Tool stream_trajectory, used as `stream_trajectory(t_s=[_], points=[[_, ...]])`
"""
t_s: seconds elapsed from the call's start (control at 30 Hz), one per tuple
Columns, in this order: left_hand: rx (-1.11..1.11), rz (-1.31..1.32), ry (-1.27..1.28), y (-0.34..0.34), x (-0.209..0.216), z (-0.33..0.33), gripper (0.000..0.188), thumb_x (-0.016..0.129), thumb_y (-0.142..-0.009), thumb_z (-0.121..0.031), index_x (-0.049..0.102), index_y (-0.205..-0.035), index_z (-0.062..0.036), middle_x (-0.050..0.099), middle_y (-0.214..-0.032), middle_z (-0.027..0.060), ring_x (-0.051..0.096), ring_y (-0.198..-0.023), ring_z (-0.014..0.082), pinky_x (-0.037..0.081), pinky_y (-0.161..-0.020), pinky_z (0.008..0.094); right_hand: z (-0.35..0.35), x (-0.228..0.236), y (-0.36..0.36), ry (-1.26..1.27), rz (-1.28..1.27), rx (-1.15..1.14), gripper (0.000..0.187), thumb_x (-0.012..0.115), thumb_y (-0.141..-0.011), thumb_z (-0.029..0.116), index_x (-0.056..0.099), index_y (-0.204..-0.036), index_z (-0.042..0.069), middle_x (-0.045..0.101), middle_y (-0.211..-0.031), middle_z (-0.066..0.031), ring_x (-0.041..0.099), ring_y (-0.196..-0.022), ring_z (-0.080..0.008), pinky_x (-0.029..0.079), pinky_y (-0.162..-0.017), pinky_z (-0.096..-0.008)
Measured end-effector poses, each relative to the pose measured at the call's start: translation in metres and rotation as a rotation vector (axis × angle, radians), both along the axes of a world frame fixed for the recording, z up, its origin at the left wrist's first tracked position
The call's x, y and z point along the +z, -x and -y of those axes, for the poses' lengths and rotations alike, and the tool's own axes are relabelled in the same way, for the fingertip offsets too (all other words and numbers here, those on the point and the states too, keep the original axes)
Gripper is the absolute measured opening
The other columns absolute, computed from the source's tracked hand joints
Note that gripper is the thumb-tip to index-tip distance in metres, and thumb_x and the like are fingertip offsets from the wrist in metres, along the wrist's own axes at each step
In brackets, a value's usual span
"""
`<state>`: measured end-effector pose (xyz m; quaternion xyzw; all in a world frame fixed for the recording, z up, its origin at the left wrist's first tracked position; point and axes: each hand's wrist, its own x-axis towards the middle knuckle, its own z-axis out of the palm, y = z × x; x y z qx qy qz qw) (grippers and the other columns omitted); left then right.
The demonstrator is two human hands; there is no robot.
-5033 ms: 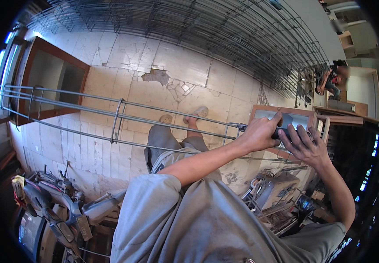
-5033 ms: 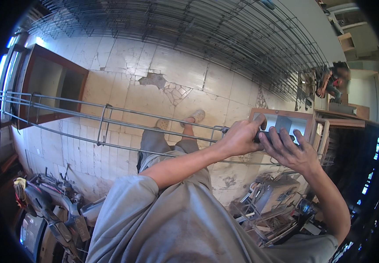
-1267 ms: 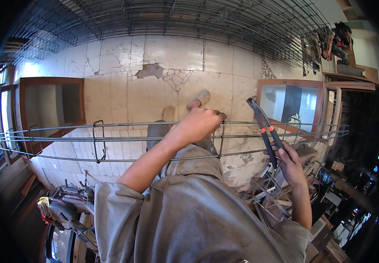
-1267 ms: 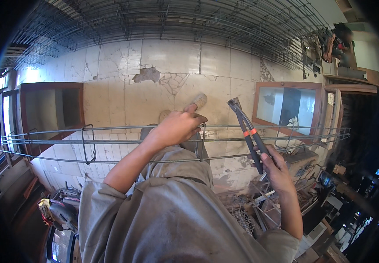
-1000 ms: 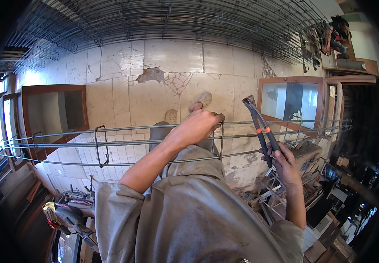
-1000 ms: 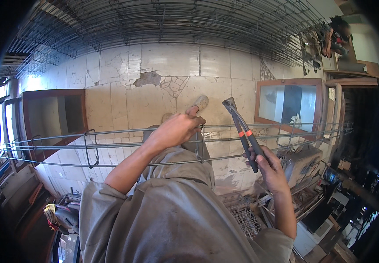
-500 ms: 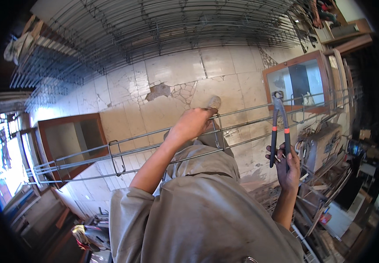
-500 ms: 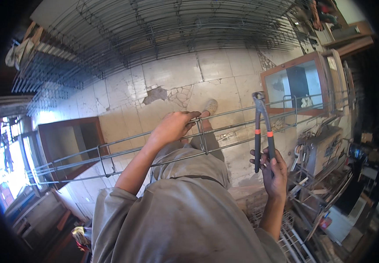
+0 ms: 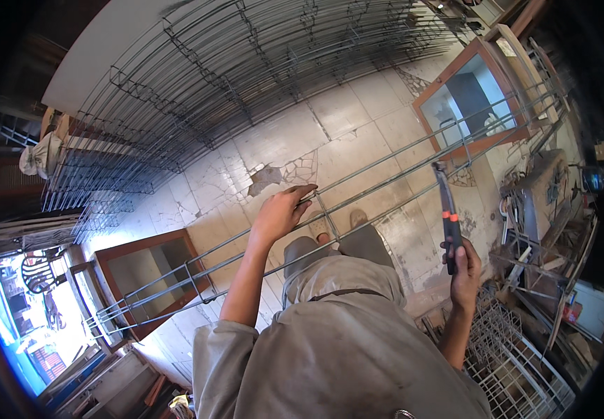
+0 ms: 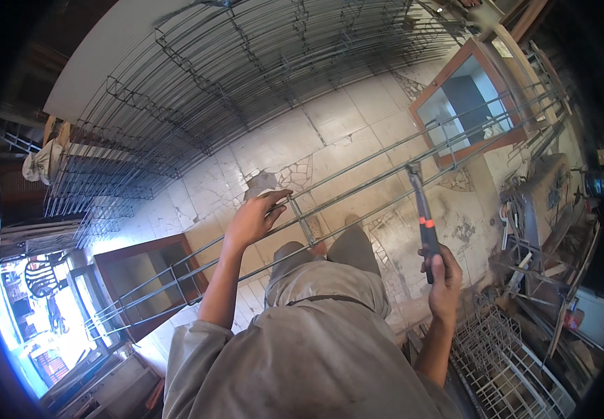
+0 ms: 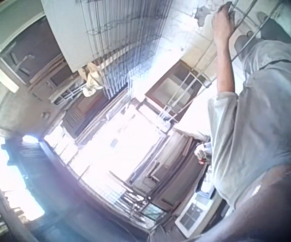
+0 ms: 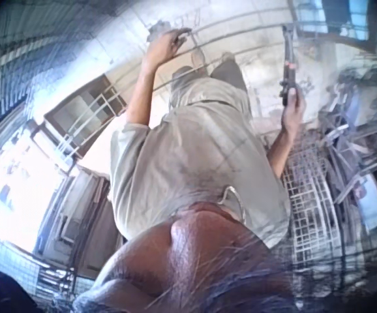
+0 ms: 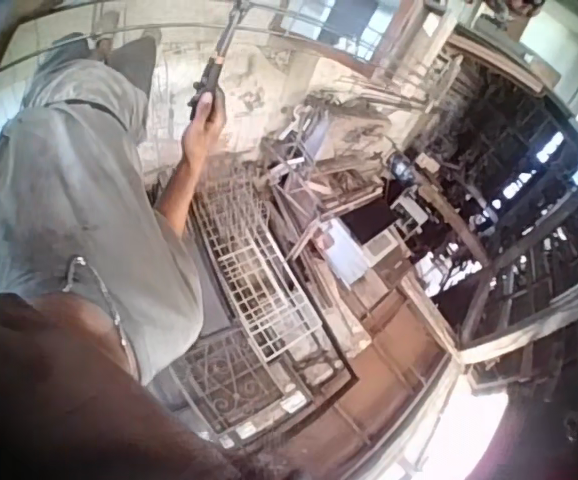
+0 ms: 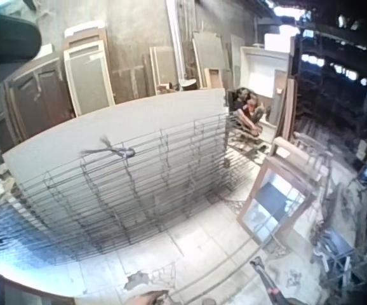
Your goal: The person assembles a metal grid by hand, twisting wire around intersecting metal rods and cutting the wire with a pair of pliers.
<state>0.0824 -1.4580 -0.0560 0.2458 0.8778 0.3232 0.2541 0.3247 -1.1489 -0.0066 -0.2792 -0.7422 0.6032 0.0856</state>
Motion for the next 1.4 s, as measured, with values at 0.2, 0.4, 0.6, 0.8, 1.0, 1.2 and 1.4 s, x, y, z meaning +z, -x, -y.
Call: stream_trajectory(t_s=[0.2, 0.4, 0.6, 0.8, 1.0, 1.2, 1.4], points=[[0.070, -0.059, -0.065, -0.011, -0.017, -0.002, 0.036, 0.061, -0.094, -0.018, 0.062, -0.128, -0.0090, 0.065, -0.121, 0.0188, 0.063, -0.107, 0.0390, 0.051, -0.091, 0.0441, 0.001, -0.066, 0.064, -1.087, -0.225, 0.245, 0.030, 0.065, -0.089, 0.013, 0.061, -0.117, 0.001, 0.062, -0.102, -0.0149, 0.058, -0.103, -0.0369, 0.047, -0.083, -0.0439], [0.293, -0.097, 0.058, -0.032, -0.004, 0.007, 0.044, 0.066, -0.092, -0.021, 0.056, -0.132, -0.0060, 0.065, -0.122, 0.0200, 0.062, -0.111, 0.0395, 0.049, -0.095, 0.0439, 0.015, -0.081, 0.084, -1.225, -0.181, 0.291, 0.036, 0.069, -0.087, 0.017, 0.060, -0.120, 0.005, 0.061, -0.105, -0.0116, 0.053, -0.117, -0.0338, 0.043, -0.090, -0.0499], [0.638, -0.461, 0.016, -0.111, 0.000, 0.018, 0.047, 0.069, -0.090, -0.019, 0.055, -0.133, -0.0082, 0.055, -0.137, 0.0174, 0.050, -0.127, 0.0376, 0.042, -0.105, 0.0445, 0.005, -0.083, 0.077, -1.134, -0.109, 0.414, 0.045, 0.069, -0.086, 0.020, 0.057, -0.127, 0.006, 0.059, -0.112, -0.0126, 0.049, -0.122, -0.0352, 0.039, -0.097, -0.0519], [0.676, -0.544, 0.010, -0.172, 0.003, -0.010, 0.050, 0.075, -0.085, -0.018, 0.058, -0.130, -0.0079, 0.058, -0.132, 0.0151, 0.052, -0.123, 0.0366, 0.040, -0.106, 0.0465, -0.004, -0.055, 0.076, -1.157, -0.192, 0.485, 0.050, 0.069, -0.085, 0.023, 0.055, -0.130, 0.007, 0.055, -0.117, -0.0132, 0.046, -0.125, -0.0364, 0.033, -0.104, -0.0534], [0.371, -0.250, 0.103, -0.141, -0.011, -0.029, 0.033, 0.067, -0.089, -0.036, 0.068, -0.108, -0.0086, 0.069, -0.104, 0.0136, 0.063, -0.103, 0.0345, 0.046, -0.094, 0.0454, -0.006, -0.029, 0.081, -1.042, -0.343, 0.575, 0.049, 0.068, -0.086, 0.021, 0.054, -0.130, 0.006, 0.052, -0.120, -0.0148, 0.046, -0.124, -0.0364, 0.032, -0.106, -0.0518], [0.363, -0.245, 0.023, -0.136, -0.026, -0.026, 0.027, 0.068, -0.089, -0.034, 0.071, -0.095, -0.0084, 0.069, -0.084, 0.0127, 0.067, -0.079, 0.0343, 0.052, -0.070, 0.0444, -0.018, -0.031, 0.083, -0.959, -0.310, 0.550, 0.050, 0.068, -0.086, 0.018, 0.052, -0.132, 0.006, 0.050, -0.127, -0.0179, 0.046, -0.125, -0.0384, 0.034, -0.104, -0.0525], [0.342, -0.286, 0.010, -0.135, -0.035, -0.025, 0.024, 0.069, -0.088, -0.032, 0.072, -0.093, -0.0087, 0.070, -0.083, 0.0118, 0.068, -0.075, 0.0337, 0.053, -0.065, 0.0427, -0.012, -0.040, 0.078, -0.956, 0.021, 0.579, 0.072, 0.069, -0.084, 0.015, 0.034, -0.147, 0.007, 0.040, -0.135, -0.0256, 0.055, -0.113, -0.0435, 0.048, -0.091, -0.0524]])
